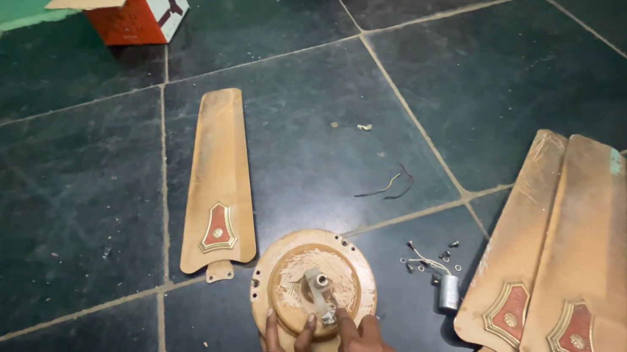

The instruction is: The person is repairing an electric fan motor. They use a screwdriver to manipulate wires and components inside the motor housing. The fan blades are detached and placed on the floor nearby.

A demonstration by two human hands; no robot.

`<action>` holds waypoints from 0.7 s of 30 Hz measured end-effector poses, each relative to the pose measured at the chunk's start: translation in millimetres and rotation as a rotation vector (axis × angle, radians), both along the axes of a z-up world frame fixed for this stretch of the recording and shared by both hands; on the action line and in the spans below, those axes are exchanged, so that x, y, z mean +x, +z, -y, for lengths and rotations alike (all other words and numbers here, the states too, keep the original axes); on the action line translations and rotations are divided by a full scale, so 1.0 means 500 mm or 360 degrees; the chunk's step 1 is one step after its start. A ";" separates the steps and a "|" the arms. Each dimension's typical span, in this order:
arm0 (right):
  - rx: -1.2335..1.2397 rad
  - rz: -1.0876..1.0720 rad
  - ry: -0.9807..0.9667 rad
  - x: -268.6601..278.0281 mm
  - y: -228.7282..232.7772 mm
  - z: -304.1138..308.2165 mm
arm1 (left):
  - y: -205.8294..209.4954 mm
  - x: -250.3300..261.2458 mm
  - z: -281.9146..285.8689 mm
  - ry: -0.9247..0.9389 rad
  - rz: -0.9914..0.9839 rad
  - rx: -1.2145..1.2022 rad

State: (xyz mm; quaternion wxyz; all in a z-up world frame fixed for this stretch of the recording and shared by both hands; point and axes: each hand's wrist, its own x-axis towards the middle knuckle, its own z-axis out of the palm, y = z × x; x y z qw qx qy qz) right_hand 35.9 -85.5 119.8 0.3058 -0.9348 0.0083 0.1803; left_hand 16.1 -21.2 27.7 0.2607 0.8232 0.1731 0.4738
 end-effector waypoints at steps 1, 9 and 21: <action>-0.0010 -0.0012 0.0012 -0.002 -0.005 0.000 | 0.000 0.001 0.000 0.0019 0.0008 0.0026; -0.0081 0.0193 0.0020 0.002 -0.068 0.009 | -0.011 0.000 -0.009 -0.0035 -0.0058 0.0091; -0.0079 -0.0223 0.0124 -0.008 -0.091 -0.021 | -0.073 0.009 -0.026 0.0090 -0.0037 0.0338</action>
